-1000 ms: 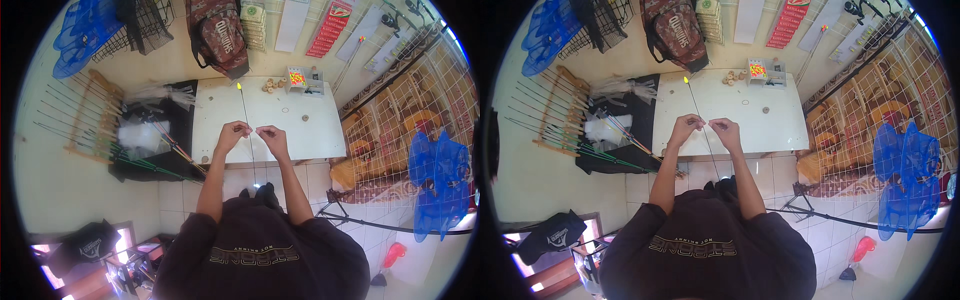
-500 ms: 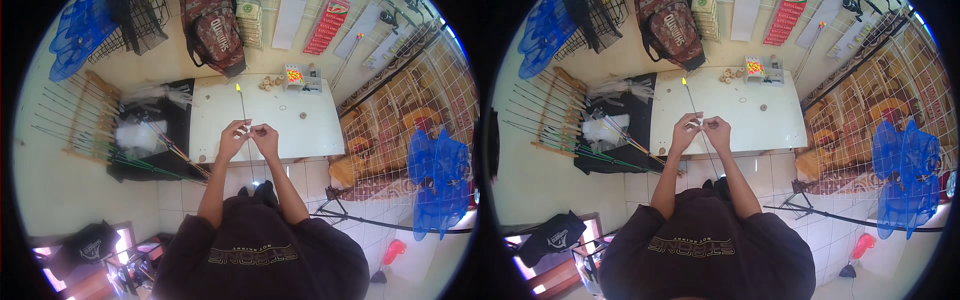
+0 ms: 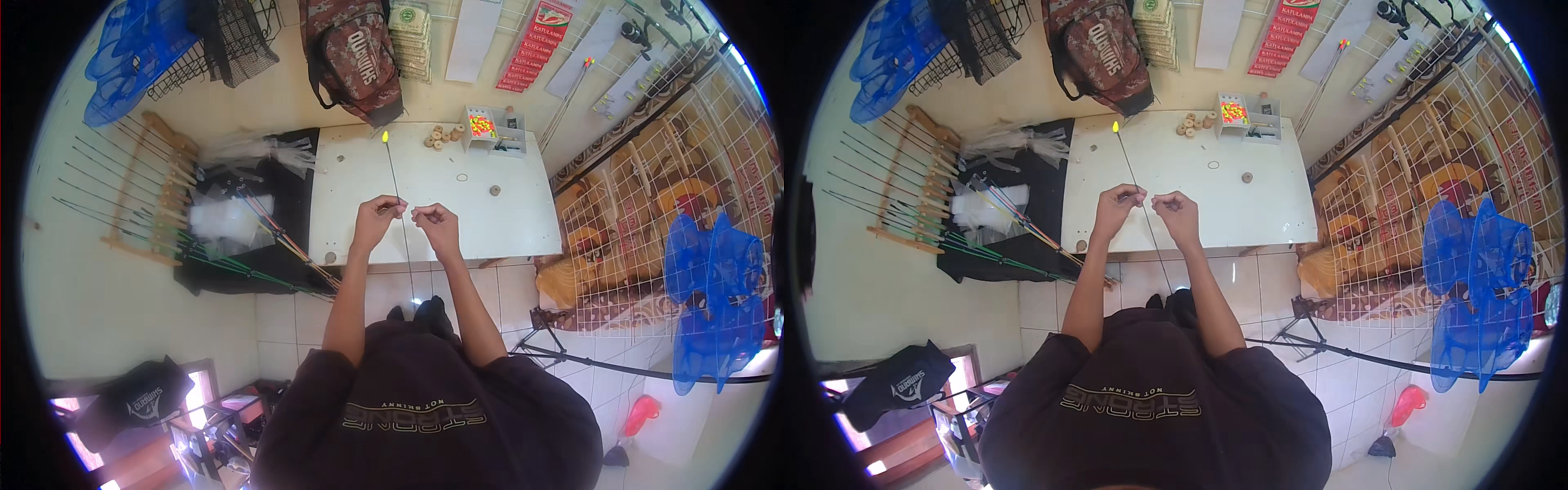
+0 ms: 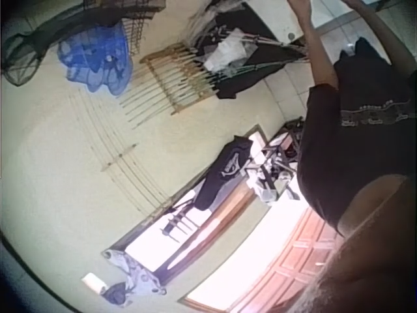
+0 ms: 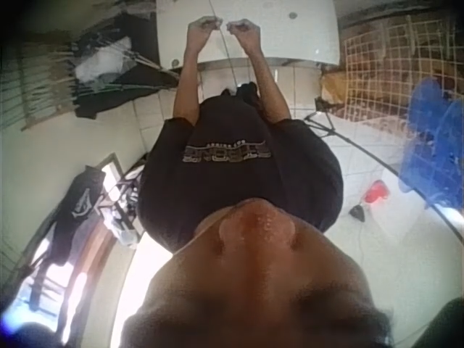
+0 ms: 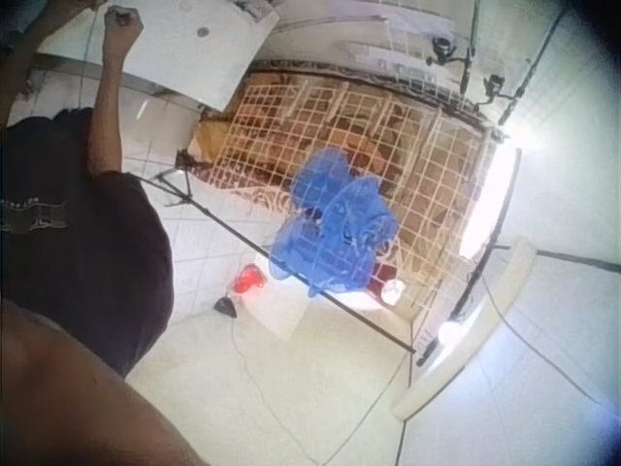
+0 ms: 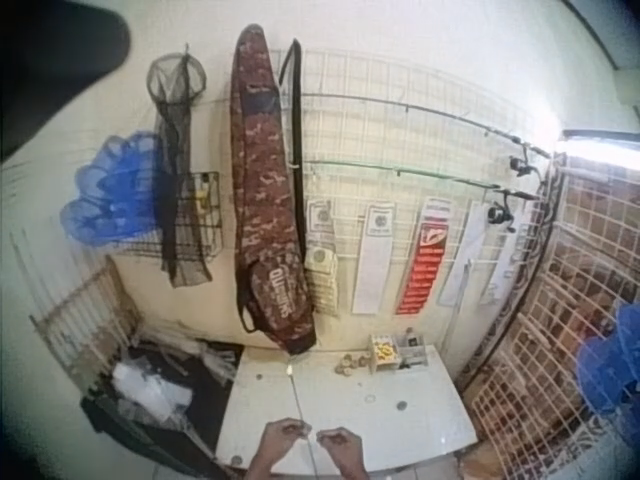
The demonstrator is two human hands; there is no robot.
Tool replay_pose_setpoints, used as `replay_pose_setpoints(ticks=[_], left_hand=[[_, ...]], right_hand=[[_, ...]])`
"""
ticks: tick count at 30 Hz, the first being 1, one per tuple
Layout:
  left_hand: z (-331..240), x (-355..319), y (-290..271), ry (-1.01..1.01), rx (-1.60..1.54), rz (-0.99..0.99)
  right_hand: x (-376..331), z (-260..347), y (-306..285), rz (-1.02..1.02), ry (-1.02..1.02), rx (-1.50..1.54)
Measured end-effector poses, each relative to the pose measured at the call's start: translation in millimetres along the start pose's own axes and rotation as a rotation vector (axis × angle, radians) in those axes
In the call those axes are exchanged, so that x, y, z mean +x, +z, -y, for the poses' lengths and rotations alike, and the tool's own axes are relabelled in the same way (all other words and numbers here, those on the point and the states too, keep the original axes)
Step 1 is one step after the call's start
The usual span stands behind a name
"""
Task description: Assembling a fishing float and stopper on a fishing line.
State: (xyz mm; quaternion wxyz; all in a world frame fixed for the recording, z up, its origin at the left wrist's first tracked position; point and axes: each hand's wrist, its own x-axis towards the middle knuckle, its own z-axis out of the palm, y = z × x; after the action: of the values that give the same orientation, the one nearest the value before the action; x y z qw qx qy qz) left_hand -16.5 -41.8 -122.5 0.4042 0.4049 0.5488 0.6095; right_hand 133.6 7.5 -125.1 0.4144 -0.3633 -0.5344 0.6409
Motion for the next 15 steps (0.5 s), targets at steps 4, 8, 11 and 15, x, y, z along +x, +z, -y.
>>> replay_pose_setpoints(ticks=[4, 8, 11, 15], left_hand=[[3.7, -0.5, -1.8, 0.014, 0.0, 0.002], [6.4, -3.2, 2.9, 0.021, -0.083, -0.049], [1.0, -6.1, 7.5, -0.009, -0.055, -0.08], [-4.3, -6.7, 11.6, 0.013, -0.038, -0.079]], right_hand=[[-2.9, 0.4, -0.4, 0.019, 0.036, 0.057], [-5.7, 0.3, 0.0, -0.006, 0.05, 0.133], [-7.0, 1.5, -0.8, -0.019, 0.076, 0.088], [-8.5, 2.0, 0.4, -0.046, 0.034, 0.129]])
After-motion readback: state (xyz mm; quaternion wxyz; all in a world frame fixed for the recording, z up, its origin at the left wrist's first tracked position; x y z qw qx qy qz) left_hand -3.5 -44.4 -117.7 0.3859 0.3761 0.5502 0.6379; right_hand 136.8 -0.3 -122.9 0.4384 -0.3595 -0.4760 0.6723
